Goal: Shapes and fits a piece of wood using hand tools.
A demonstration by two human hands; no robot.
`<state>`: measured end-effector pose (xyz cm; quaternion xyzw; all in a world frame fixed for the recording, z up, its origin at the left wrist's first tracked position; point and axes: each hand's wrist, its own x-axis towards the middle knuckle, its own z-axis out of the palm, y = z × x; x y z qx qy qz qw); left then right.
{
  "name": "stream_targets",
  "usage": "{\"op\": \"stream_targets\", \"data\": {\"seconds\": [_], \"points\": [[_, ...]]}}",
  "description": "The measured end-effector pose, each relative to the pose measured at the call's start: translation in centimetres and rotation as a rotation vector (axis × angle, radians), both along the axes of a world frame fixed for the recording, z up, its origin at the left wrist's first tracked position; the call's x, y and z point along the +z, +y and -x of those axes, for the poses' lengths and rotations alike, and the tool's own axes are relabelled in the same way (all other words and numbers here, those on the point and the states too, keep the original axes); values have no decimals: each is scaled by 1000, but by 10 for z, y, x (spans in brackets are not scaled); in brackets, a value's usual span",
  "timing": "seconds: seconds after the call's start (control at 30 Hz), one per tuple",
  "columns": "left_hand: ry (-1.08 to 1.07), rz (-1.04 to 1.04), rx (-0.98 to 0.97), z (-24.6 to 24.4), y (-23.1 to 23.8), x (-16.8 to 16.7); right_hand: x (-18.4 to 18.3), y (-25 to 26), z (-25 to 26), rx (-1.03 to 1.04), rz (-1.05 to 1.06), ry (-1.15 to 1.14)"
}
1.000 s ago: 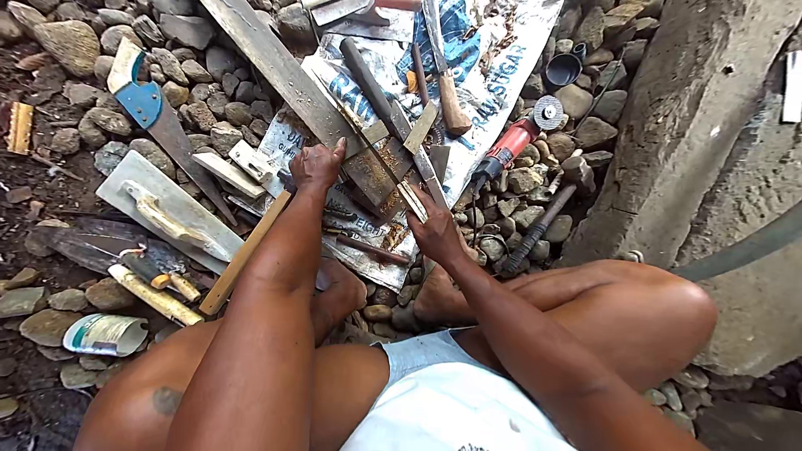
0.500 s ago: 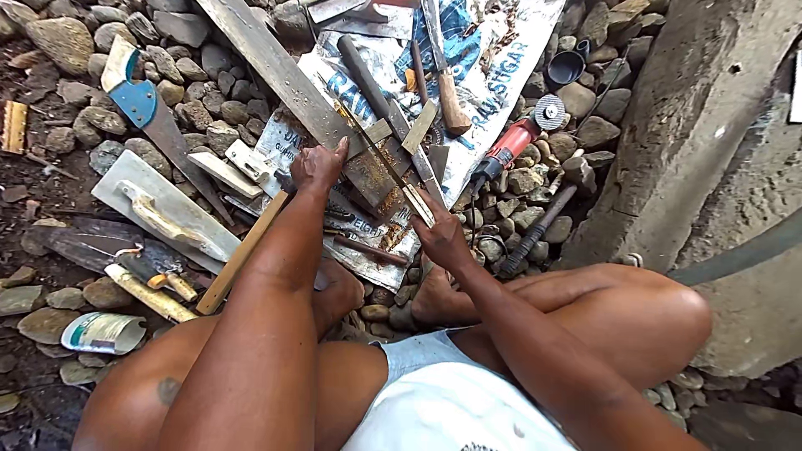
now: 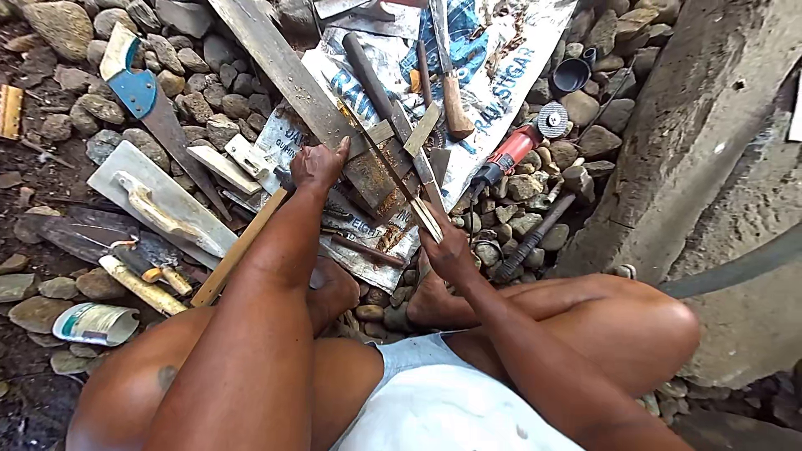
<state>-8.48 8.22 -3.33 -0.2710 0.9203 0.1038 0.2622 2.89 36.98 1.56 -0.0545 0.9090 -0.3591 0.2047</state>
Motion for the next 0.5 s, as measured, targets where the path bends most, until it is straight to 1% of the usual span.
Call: {"op": "stream_targets", "data": {"seconds": [0.03, 0.1, 0.17, 0.23, 0.33, 0.5], "points": [[0, 6, -12, 0, -1, -1, 3, 4, -3, -7, 3, -9], [2, 14, -28, -1, 0, -3, 3, -4, 4, -9, 3, -11], [17, 14, 2, -1, -2, -5, -5, -21, 22, -3, 16, -9], [25, 15, 34, 4, -7, -5, -15, -28, 28, -10, 46, 16], [36, 15, 28, 7, -9, -2, -18, -19, 26, 26, 38, 58], [31, 25, 8, 7, -9, -3, -2, -1, 7, 8, 24, 10]]}}
